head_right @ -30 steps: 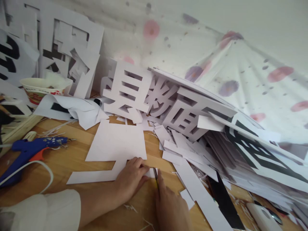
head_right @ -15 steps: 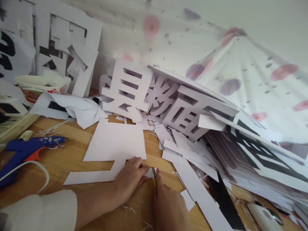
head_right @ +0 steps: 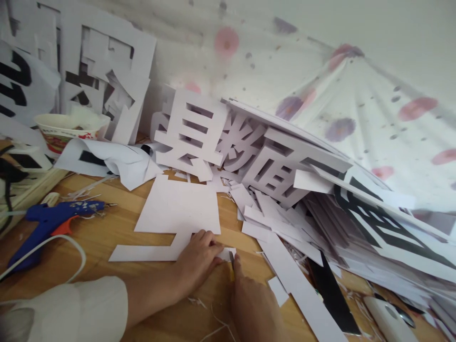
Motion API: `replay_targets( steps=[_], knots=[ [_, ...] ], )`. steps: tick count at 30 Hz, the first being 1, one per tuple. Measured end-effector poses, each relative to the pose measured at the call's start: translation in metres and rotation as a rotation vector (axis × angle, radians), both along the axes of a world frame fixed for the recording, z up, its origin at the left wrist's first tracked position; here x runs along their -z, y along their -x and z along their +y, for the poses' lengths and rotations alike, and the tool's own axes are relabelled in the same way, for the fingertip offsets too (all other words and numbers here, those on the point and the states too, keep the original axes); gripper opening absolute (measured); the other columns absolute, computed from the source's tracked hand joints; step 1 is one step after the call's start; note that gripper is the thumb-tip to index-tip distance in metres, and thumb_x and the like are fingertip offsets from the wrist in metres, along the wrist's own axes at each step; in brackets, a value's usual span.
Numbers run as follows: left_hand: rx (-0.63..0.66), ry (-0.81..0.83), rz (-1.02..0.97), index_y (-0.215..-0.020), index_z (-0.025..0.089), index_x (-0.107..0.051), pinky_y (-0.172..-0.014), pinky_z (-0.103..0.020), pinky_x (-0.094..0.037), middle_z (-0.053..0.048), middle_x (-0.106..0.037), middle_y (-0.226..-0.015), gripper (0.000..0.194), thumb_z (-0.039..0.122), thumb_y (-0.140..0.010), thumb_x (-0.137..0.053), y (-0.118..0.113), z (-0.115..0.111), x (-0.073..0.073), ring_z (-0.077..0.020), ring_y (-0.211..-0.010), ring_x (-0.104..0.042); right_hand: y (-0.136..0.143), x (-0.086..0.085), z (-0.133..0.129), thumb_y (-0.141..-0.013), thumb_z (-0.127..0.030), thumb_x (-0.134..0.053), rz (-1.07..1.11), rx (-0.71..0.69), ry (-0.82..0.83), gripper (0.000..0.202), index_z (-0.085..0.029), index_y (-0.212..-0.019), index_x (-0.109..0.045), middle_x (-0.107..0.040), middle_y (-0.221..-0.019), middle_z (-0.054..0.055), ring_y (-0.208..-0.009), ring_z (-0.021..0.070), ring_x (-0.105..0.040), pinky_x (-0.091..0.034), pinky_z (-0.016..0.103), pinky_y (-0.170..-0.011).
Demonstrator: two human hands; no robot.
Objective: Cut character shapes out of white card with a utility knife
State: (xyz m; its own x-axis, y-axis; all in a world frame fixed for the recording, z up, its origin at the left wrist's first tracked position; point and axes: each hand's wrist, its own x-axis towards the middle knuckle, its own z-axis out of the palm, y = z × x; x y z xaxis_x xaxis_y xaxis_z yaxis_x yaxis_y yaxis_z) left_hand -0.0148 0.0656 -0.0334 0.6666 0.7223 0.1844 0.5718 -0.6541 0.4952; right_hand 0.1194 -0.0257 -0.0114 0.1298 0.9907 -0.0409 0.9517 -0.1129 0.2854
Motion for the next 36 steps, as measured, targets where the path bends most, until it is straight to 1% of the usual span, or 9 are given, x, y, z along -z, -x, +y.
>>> replay_targets(
  steps=[5, 9, 13, 16, 20, 24, 29, 33, 36],
  knots=[
    [-0.003, 0.006, 0.011, -0.09, 0.015, -0.064, -0.081, -0.037, -0.039, -0.009, -0.055, -0.095, 0.012, 0.019, -0.082, -0.056, 0.0, 0.002, -0.001, -0.0237, -0.092, -0.047, 0.001, 0.009, -0.007, -0.088, -0.031, -0.049, 0.082, 0.13, 0.127, 0.034, -0.016, -0.119, -0.048, -0.061, -0.095, 0.005, -0.071, 0.0144, -0.061, -0.05, 0.032, -0.063],
    [-0.014, 0.001, 0.004, -0.09, 0.015, -0.065, -0.083, -0.036, -0.039, -0.008, -0.055, -0.097, 0.012, 0.021, -0.082, -0.058, 0.001, 0.005, 0.002, -0.0239, -0.094, -0.047, 0.006, 0.008, -0.012, -0.092, -0.021, -0.034, 0.158, 0.184, 0.169, 0.043, -0.015, -0.135, -0.035, -0.068, -0.075, 0.007, -0.065, 0.0189, -0.066, -0.048, 0.029, -0.058],
    [0.003, -0.017, -0.016, -0.094, 0.016, -0.063, -0.083, -0.034, -0.041, -0.007, -0.055, -0.1, 0.021, 0.029, -0.078, -0.063, 0.005, 0.006, 0.003, -0.0228, -0.094, -0.048, 0.005, -0.005, -0.009, -0.092, -0.024, -0.029, 0.236, 0.199, 0.19, 0.048, -0.018, -0.139, -0.03, -0.07, -0.087, 0.009, -0.079, 0.0222, -0.066, -0.047, 0.028, -0.064],
    [0.017, -0.039, -0.013, -0.104, 0.014, -0.059, -0.082, -0.033, -0.042, -0.008, -0.056, -0.102, 0.03, 0.024, -0.076, -0.065, 0.01, 0.008, 0.001, -0.0226, -0.093, -0.049, -0.009, -0.015, -0.002, -0.09, -0.026, -0.029, 0.272, 0.243, 0.202, 0.051, -0.018, -0.14, -0.027, -0.069, -0.096, 0.011, -0.086, 0.0262, -0.065, -0.046, 0.035, -0.074],
    [0.021, -0.075, 0.011, -0.119, 0.009, -0.048, -0.083, -0.039, -0.043, -0.011, -0.059, -0.1, 0.044, 0.019, -0.078, -0.062, 0.019, 0.009, -0.009, -0.0256, -0.092, -0.05, -0.04, -0.017, 0.006, -0.087, -0.032, -0.033, 0.493, 0.138, 0.253, 0.05, -0.022, -0.135, -0.039, -0.063, -0.111, 0.008, -0.099, 0.0254, -0.06, -0.043, 0.034, -0.083],
    [0.033, -0.123, -0.074, -0.116, 0.013, -0.048, -0.081, -0.039, -0.044, -0.007, -0.061, -0.096, 0.039, 0.018, -0.08, -0.06, 0.029, 0.008, -0.022, -0.0238, -0.09, -0.051, -0.061, -0.006, 0.017, -0.085, -0.037, -0.031, 0.491, 0.179, 0.031, 0.055, -0.014, -0.134, -0.04, -0.056, -0.12, 0.015, -0.106, 0.0306, -0.055, -0.04, 0.041, -0.087],
    [-0.008, -0.165, -0.164, -0.113, 0.015, -0.046, -0.078, -0.04, -0.047, -0.007, -0.06, -0.093, 0.041, 0.011, -0.076, -0.062, 0.034, 0.006, -0.026, -0.0231, -0.088, -0.052, -0.055, -0.005, 0.045, -0.079, -0.037, -0.041, 0.682, 0.113, -0.15, 0.049, -0.012, -0.117, -0.058, -0.061, -0.106, 0.019, -0.102, 0.0364, -0.053, -0.037, 0.048, -0.086],
    [-0.038, -0.176, -0.184, -0.109, 0.017, -0.047, -0.076, -0.042, -0.048, -0.006, -0.059, -0.094, 0.035, 0.009, -0.077, -0.06, 0.033, 0.004, -0.025, -0.024, -0.087, -0.053, -0.035, -0.014, 0.065, -0.084, -0.042, -0.032, 0.89, 0.013, -0.191, 0.046, -0.016, -0.113, -0.057, -0.06, -0.108, 0.012, -0.103, 0.0261, -0.053, -0.037, 0.039, -0.09],
    [-0.062, -0.173, -0.195, -0.107, 0.018, -0.046, -0.074, -0.043, -0.048, -0.006, -0.058, -0.093, 0.033, 0.009, -0.078, -0.058, 0.032, 0.003, -0.023, -0.0244, -0.086, -0.053, -0.023, -0.009, 0.073, -0.084, -0.04, -0.036, 1.099, -0.034, -0.088, 0.038, -0.021, -0.109, -0.057, -0.063, -0.079, 0.003, -0.069, 0.0173, -0.061, -0.048, 0.029, -0.063]
  ],
)
